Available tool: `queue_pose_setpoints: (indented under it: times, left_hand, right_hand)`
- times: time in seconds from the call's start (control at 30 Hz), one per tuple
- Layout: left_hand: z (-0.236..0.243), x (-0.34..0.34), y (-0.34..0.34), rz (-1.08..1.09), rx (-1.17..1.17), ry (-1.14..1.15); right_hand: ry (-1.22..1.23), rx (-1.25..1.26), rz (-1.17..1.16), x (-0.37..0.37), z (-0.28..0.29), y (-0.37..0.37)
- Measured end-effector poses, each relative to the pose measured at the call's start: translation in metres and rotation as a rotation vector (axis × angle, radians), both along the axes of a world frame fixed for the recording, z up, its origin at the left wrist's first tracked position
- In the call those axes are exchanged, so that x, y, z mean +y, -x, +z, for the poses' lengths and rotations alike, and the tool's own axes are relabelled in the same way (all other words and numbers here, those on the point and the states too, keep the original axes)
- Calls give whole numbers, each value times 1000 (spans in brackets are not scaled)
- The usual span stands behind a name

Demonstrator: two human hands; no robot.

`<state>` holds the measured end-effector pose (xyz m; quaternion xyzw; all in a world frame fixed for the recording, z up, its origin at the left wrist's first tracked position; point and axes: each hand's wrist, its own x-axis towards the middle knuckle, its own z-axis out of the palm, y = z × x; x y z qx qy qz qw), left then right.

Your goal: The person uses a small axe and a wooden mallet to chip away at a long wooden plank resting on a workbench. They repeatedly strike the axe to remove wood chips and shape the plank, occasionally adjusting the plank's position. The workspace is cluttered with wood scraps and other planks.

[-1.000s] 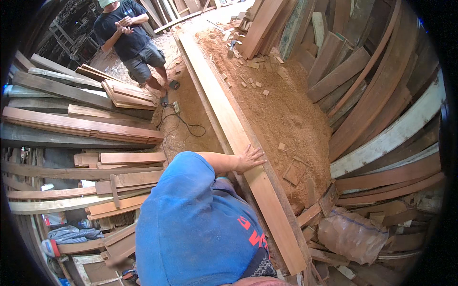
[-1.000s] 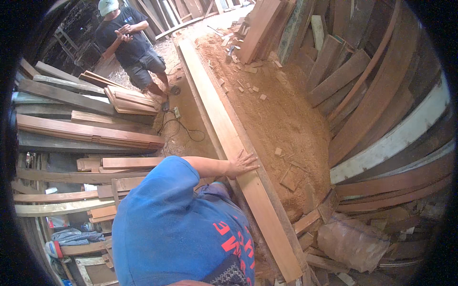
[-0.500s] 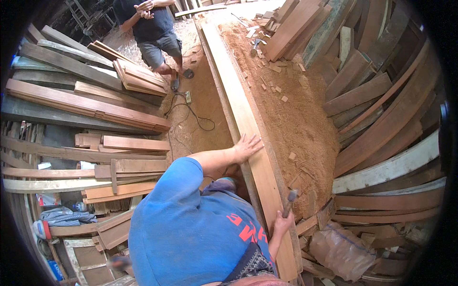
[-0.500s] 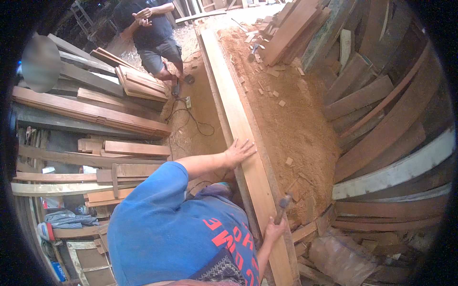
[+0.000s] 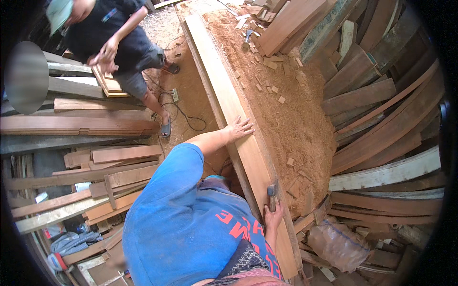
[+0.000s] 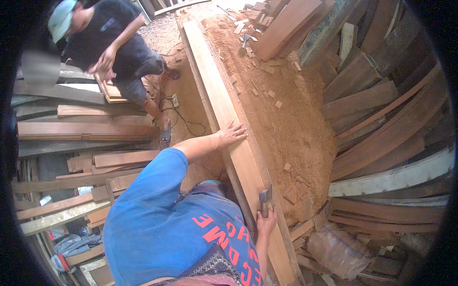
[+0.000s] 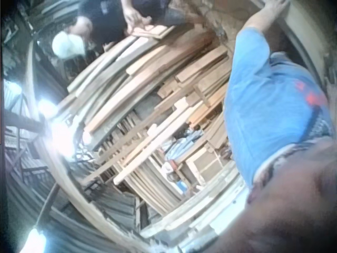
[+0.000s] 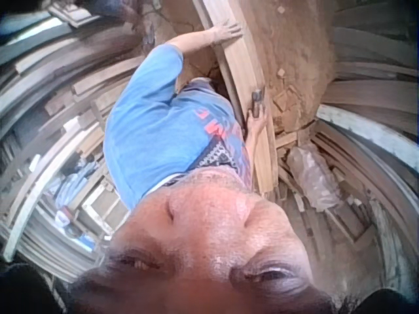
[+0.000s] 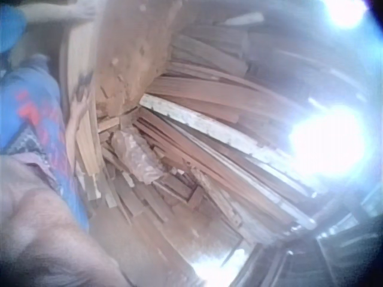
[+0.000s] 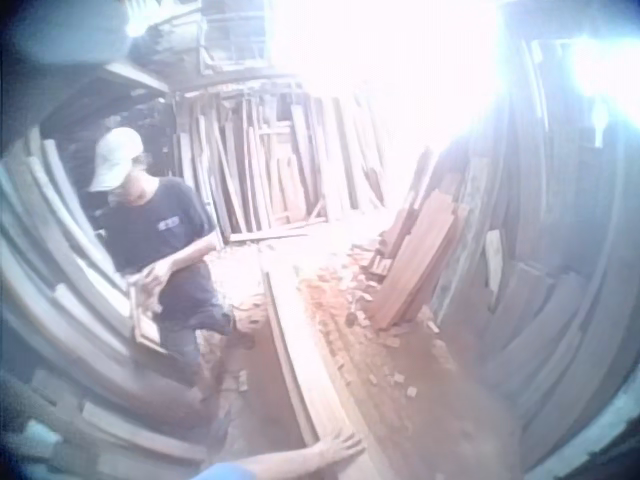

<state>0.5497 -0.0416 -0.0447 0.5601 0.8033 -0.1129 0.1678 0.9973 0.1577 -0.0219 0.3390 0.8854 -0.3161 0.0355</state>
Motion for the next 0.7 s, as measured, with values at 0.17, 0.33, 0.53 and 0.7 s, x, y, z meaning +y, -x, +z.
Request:
queue_pose_setpoints:
  times: [0.17,0.33,0.53,0.7]
  left_hand:
    - [-21,-2,29,-87,64,-20]
    - [-40,1,19,-120,138,-162]
    - [-65,11,-30,-99,115,-204]
    - [-24,26,-66,-24,-61,-44]
  right_hand:
    - [-5,-213,49,-18,31,21]
    - [-28,-172,91,-22,37,23]
    - [-15,-85,121,-6,30,-32]
    - [80,-78,88,20,17,-66]
